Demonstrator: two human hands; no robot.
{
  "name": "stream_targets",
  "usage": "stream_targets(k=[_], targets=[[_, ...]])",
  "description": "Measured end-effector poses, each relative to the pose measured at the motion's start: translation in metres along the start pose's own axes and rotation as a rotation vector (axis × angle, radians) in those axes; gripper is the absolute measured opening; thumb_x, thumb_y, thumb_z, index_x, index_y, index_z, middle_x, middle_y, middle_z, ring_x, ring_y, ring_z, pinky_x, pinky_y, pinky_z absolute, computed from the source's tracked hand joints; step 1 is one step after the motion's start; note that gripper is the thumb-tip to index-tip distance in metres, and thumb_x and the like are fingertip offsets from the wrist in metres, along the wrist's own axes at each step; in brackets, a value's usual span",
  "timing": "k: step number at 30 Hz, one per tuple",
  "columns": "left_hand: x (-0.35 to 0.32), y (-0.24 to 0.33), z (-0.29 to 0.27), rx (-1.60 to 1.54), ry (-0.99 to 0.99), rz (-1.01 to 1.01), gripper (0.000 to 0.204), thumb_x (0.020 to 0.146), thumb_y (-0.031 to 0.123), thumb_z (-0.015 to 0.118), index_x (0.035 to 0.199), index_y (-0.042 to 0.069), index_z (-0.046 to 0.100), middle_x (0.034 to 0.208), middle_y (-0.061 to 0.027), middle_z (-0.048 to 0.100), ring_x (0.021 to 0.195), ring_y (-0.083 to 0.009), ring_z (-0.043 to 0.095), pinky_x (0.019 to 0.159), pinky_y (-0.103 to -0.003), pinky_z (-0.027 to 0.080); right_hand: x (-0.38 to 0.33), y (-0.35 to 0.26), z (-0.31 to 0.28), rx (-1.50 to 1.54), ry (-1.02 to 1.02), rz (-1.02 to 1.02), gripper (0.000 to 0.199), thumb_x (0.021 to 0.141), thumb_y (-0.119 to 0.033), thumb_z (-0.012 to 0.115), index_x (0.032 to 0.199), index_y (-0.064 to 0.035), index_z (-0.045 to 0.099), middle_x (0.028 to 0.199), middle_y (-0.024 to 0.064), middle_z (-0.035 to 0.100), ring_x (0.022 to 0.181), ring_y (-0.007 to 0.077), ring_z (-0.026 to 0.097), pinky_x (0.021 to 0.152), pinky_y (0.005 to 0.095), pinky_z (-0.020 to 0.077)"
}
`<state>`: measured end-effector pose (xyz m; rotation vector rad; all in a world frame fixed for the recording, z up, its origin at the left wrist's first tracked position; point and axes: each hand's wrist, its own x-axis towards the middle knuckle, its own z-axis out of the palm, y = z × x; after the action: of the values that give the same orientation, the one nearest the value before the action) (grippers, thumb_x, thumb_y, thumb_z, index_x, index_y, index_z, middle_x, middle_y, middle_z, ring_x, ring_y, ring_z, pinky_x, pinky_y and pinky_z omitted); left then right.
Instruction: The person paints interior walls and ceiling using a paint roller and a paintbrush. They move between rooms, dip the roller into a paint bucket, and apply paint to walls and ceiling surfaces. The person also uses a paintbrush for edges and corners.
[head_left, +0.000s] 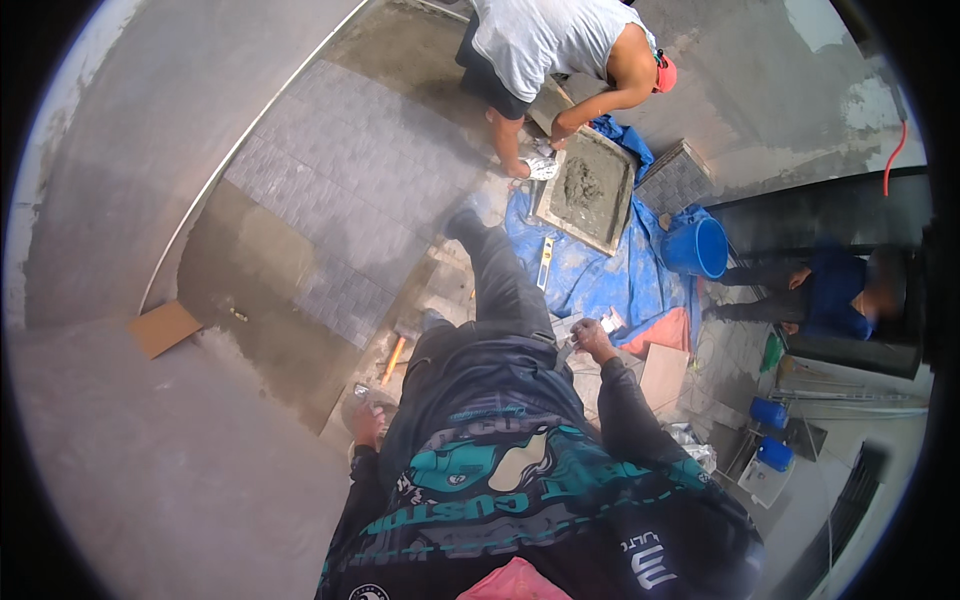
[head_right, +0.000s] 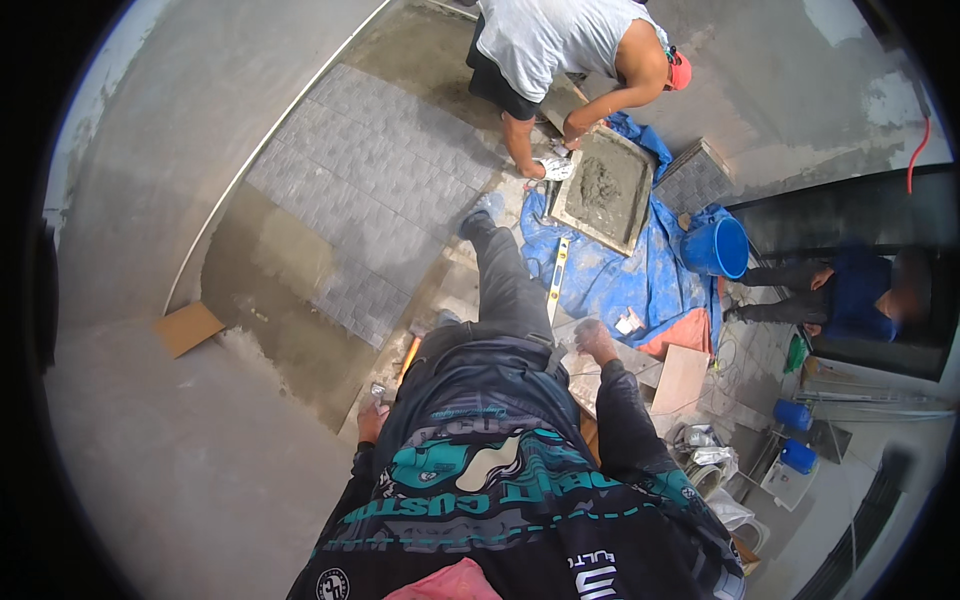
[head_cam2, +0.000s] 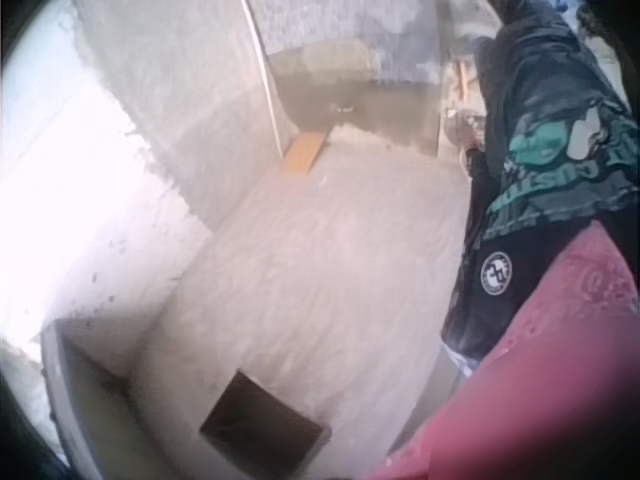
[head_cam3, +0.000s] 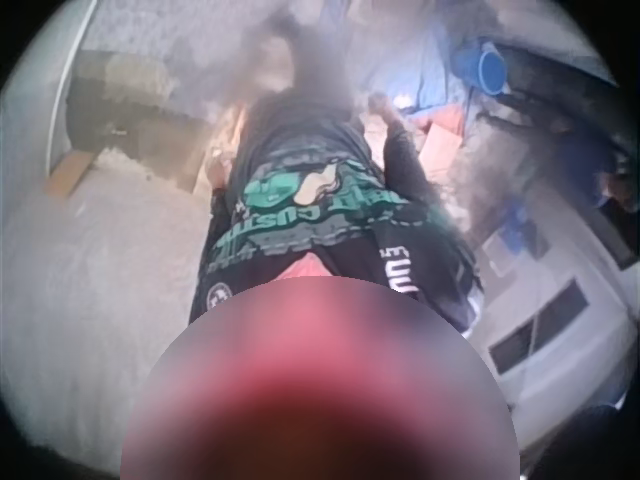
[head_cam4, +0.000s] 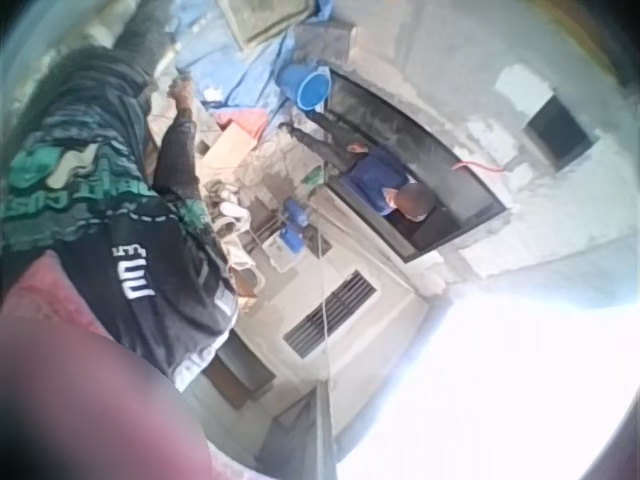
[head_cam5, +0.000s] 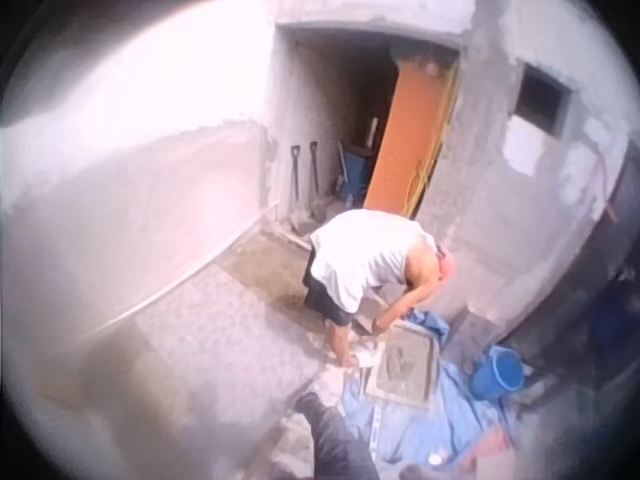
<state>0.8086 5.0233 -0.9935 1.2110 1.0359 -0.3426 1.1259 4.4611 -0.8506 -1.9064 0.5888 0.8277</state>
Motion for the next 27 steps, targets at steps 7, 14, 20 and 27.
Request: stream_targets(k=[7, 14, 20, 27], targets=[[-0.019, -0.012, -0.003, 1.415, 0.139, 0.433, 0.037, 0.090, 0.031, 0.065, 0.111, 0.001, 0.062, 0.094, -0.0206, 0.071, 0.080, -0.0373, 0.069, 0.067, -0.049, 0.054, 0.103, -0.092, -0.009, 0.018, -0.051, -0.143, 0.025, 0.093, -0.019, 0.056, 0.097, 0.0028, 0.067, 0.078, 0.0099, 0.066, 0.059, 0.0183, 0.065, 0.052, 0.0338, 0.0580], [0.012, 0.090, 0.028, 0.114, 0.302, -0.016, 0.030, 0.097, 0.026, 0.058, 0.116, 0.005, 0.068, 0.096, -0.0178, 0.073, 0.080, -0.0276, 0.072, 0.074, -0.040, 0.057, 0.134, -0.157, 0.003, -0.119, -0.094, -0.158, 0.024, 0.094, -0.017, 0.055, 0.096, 0.0039, 0.066, 0.078, 0.0111, 0.067, 0.059, 0.0192, 0.067, 0.051, 0.0345, 0.0582], [0.047, 0.224, 0.028, 0.293, 0.421, 0.179, 0.035, 0.102, 0.027, 0.056, 0.114, -0.004, 0.066, 0.100, -0.0160, 0.073, 0.094, -0.0206, 0.071, 0.081, -0.035, 0.053, 0.163, -0.180, 0.005, -0.174, -0.120, -0.191, 0.025, 0.094, -0.017, 0.054, 0.097, 0.0044, 0.066, 0.077, 0.0119, 0.067, 0.057, 0.0183, 0.066, 0.050, 0.0328, 0.0572], [0.137, 0.466, 0.091, 0.215, 0.376, 0.367, 0.038, 0.102, 0.029, 0.057, 0.118, -0.004, 0.065, 0.104, -0.0127, 0.072, 0.095, -0.0163, 0.066, 0.087, -0.031, 0.051, 0.204, -0.227, -0.016, -0.283, -0.133, -0.125, 0.024, 0.093, -0.015, 0.054, 0.098, 0.0045, 0.067, 0.077, 0.0125, 0.067, 0.058, 0.0193, 0.066, 0.050, 0.0339, 0.0570]])
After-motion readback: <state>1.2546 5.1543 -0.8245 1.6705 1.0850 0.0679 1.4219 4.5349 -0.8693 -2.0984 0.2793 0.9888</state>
